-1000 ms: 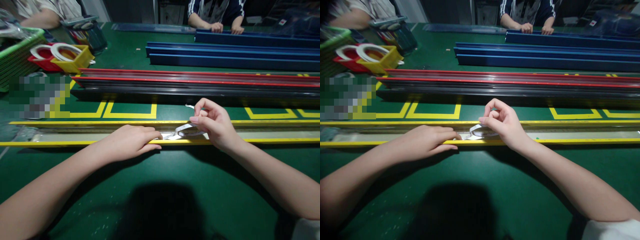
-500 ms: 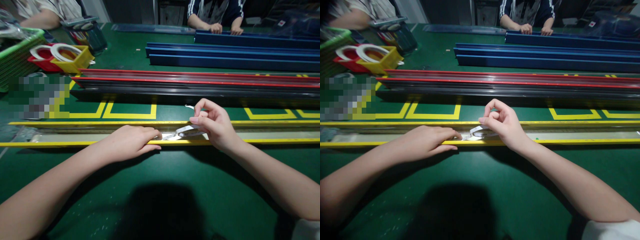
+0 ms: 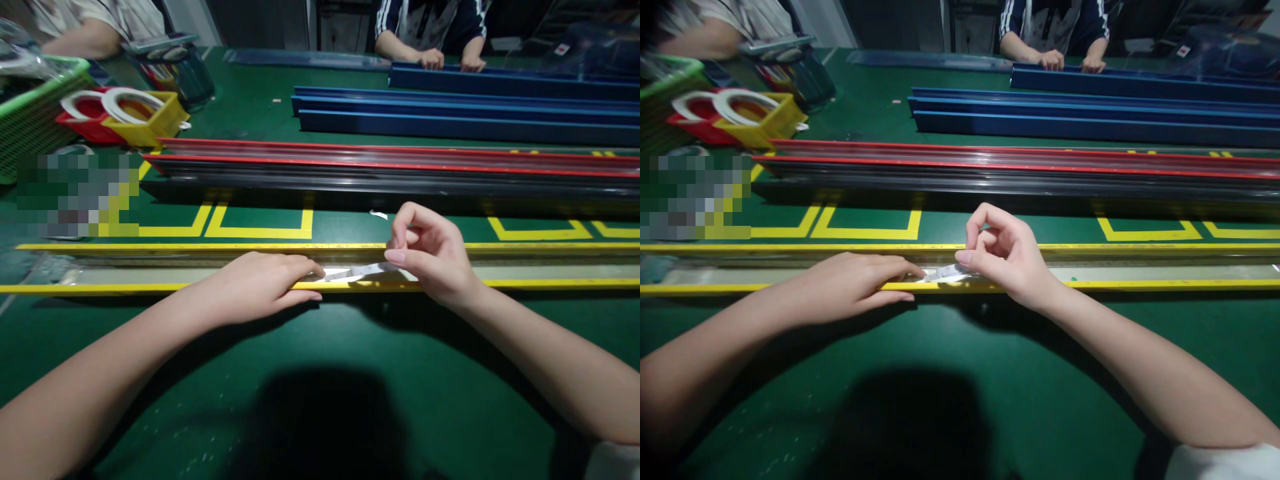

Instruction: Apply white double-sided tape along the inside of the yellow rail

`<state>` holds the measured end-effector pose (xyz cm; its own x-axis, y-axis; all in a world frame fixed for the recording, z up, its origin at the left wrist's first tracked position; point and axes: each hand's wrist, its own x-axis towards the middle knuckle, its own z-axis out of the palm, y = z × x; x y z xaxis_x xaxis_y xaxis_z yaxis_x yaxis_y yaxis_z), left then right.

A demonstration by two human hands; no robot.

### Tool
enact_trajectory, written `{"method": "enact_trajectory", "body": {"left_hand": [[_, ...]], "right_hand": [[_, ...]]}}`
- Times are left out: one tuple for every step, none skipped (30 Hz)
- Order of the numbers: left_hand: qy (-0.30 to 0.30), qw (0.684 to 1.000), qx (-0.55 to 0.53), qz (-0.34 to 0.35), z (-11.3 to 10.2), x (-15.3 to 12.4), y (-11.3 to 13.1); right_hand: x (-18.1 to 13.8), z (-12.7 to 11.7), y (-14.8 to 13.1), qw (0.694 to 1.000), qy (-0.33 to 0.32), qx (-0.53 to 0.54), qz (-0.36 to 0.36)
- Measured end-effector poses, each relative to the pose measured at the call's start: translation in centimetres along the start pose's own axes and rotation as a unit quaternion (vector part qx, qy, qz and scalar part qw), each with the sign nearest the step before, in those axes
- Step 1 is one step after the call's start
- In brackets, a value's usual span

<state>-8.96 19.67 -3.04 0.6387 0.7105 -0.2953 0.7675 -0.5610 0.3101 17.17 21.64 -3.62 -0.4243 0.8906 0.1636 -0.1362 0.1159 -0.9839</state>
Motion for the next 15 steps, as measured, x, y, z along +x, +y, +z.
{"method": "enact_trajectory", "body": {"left_hand": [[-0.001, 1.000, -0.005, -0.001, 0.0, 0.0, 0.0], [-0.003, 1.000, -0.011, -0.003, 0.0, 0.0, -0.1], [-0.005, 1.000, -0.019, -0.005, 0.0, 0.0, -0.1], [-0.007, 1.000, -0.029, -0.007, 0.1, 0.0, -0.2], [-0.010, 0.999, -0.039, -0.009, 0.1, 0.0, -0.2], [-0.013, 0.999, -0.049, -0.012, 0.0, 0.1, -0.2], [-0.016, 0.998, -0.058, -0.014, 0.0, 0.1, -0.2], [-0.018, 0.998, -0.065, -0.016, 0.0, 0.1, -0.3], [-0.019, 0.997, -0.071, -0.017, 0.0, 0.1, -0.3], [-0.021, 0.997, -0.076, -0.018, 0.0, 0.1, -0.3], [-0.021, 0.996, -0.079, -0.019, 0.0, 0.0, -0.3], [-0.021, 0.996, -0.082, -0.020, 0.0, 0.0, -0.3], [-0.022, 0.996, -0.084, -0.021, 0.0, 0.0, -0.3], [-0.021, 0.996, -0.085, -0.023, 0.0, 0.0, -0.3], [-0.021, 0.996, -0.085, -0.025, 0.0, 0.0, -0.3]], "right_hand": [[-0.1, 0.0, -0.1, 1.000, -0.006, -0.002, -0.004], [-0.2, 0.0, -0.1, 1.000, -0.014, -0.004, -0.007], [-0.2, -0.1, -0.2, 1.000, -0.024, -0.007, -0.009], [-0.3, -0.1, -0.3, 0.999, -0.035, -0.012, -0.012], [-0.4, -0.1, -0.3, 0.999, -0.049, -0.016, -0.014], [-0.5, -0.1, -0.4, 0.998, -0.062, -0.019, -0.017], [-0.6, -0.2, -0.4, 0.997, -0.074, -0.022, -0.019], [-0.7, -0.2, -0.4, 0.996, -0.082, -0.025, -0.021], [-0.8, -0.3, -0.4, 0.996, -0.087, -0.028, -0.024], [-0.8, -0.3, -0.4, 0.995, -0.088, -0.032, -0.027], [-0.8, -0.3, -0.4, 0.995, -0.088, -0.039, -0.030], [-0.8, -0.3, -0.5, 0.995, -0.087, -0.049, -0.030], [-0.7, -0.3, -0.6, 0.994, -0.085, -0.059, -0.025], [-0.6, -0.2, -0.8, 0.994, -0.082, -0.070, -0.014], [-0.4, -0.1, -1.2, 0.993, -0.080, -0.083, 0.004]]}}
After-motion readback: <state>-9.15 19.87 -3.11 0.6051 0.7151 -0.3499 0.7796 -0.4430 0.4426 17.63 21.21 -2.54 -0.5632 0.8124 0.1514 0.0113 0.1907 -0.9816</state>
